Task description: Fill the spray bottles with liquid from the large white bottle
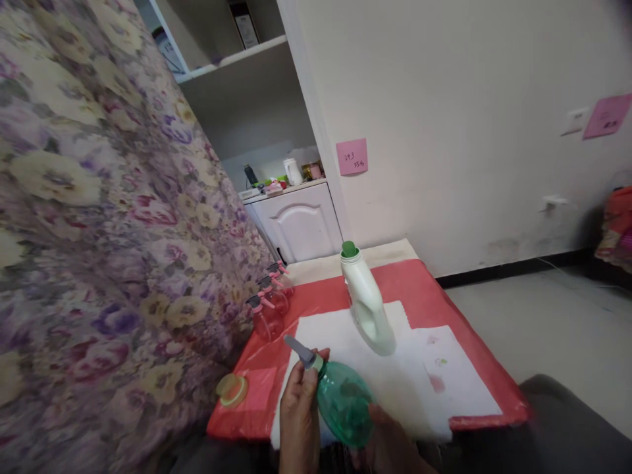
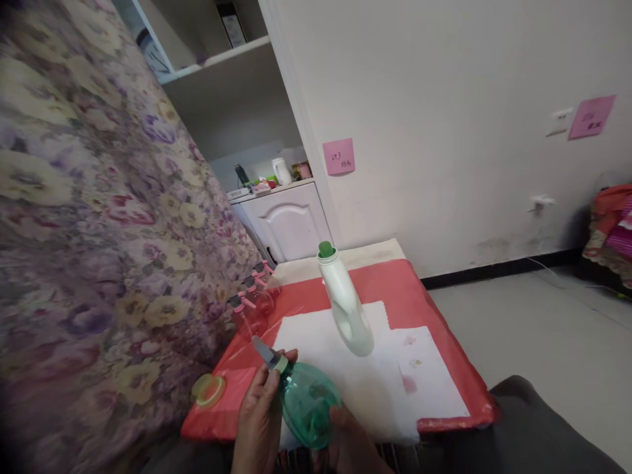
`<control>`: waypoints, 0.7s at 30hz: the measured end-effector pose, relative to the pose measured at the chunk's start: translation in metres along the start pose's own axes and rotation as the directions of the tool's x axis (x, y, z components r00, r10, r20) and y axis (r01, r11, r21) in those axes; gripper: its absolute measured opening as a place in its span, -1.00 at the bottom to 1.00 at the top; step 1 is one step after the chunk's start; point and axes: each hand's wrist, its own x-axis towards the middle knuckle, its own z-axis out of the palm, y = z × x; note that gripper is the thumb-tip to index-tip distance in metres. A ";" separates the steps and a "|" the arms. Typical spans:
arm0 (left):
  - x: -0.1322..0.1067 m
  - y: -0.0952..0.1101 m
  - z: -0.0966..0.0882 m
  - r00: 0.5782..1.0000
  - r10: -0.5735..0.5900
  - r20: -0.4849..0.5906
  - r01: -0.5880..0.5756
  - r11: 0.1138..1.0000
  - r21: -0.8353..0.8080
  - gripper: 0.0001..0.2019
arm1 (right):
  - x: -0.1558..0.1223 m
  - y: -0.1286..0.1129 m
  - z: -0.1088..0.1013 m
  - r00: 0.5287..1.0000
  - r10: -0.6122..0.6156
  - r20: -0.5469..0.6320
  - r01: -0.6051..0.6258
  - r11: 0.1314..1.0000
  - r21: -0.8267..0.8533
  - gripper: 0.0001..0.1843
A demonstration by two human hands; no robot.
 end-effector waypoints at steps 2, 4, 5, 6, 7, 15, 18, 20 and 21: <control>0.000 -0.003 -0.002 0.999 0.024 -0.047 -0.023 0.999 0.030 -0.57 | -0.002 0.000 -0.002 0.998 -0.052 -0.041 0.052 0.999 0.005 -0.32; 0.001 -0.005 -0.004 0.996 0.045 -0.075 -0.042 0.998 0.050 -0.57 | -0.004 0.000 -0.004 0.997 -0.049 -0.055 0.049 0.999 -0.003 -0.33; 0.002 -0.005 -0.005 0.995 0.054 -0.080 -0.050 0.997 0.051 -0.58 | -0.004 -0.001 -0.005 0.998 -0.038 -0.053 0.038 0.999 -0.001 -0.32; 0.002 -0.006 -0.005 0.995 0.060 -0.079 -0.056 0.997 0.047 -0.60 | -0.005 -0.001 -0.005 0.999 -0.025 -0.047 0.026 1.000 0.008 -0.31; 0.003 -0.006 -0.005 0.996 0.065 -0.069 -0.063 0.997 0.042 -0.62 | -0.004 -0.002 -0.004 0.999 -0.020 -0.040 0.021 1.000 0.017 -0.30; 0.003 -0.002 0.003 0.999 0.040 -0.023 -0.040 0.999 -0.007 -0.60 | -0.001 -0.003 -0.002 0.999 -0.022 -0.041 0.025 0.997 0.075 -0.31; 0.005 -0.001 0.003 0.998 0.039 -0.043 -0.039 0.999 -0.004 -0.60 | 0.001 0.000 -0.009 0.999 -0.014 -0.035 0.016 0.999 0.042 -0.33; 0.008 0.001 -0.001 0.997 0.044 -0.055 -0.044 0.999 0.003 -0.60 | 0.003 -0.001 -0.013 0.999 0.015 -0.046 -0.017 0.999 -0.031 -0.31; 0.010 0.003 -0.003 0.996 0.056 -0.069 -0.055 0.998 0.009 -0.60 | 0.004 -0.003 -0.014 0.997 0.033 -0.067 -0.039 0.996 -0.079 -0.29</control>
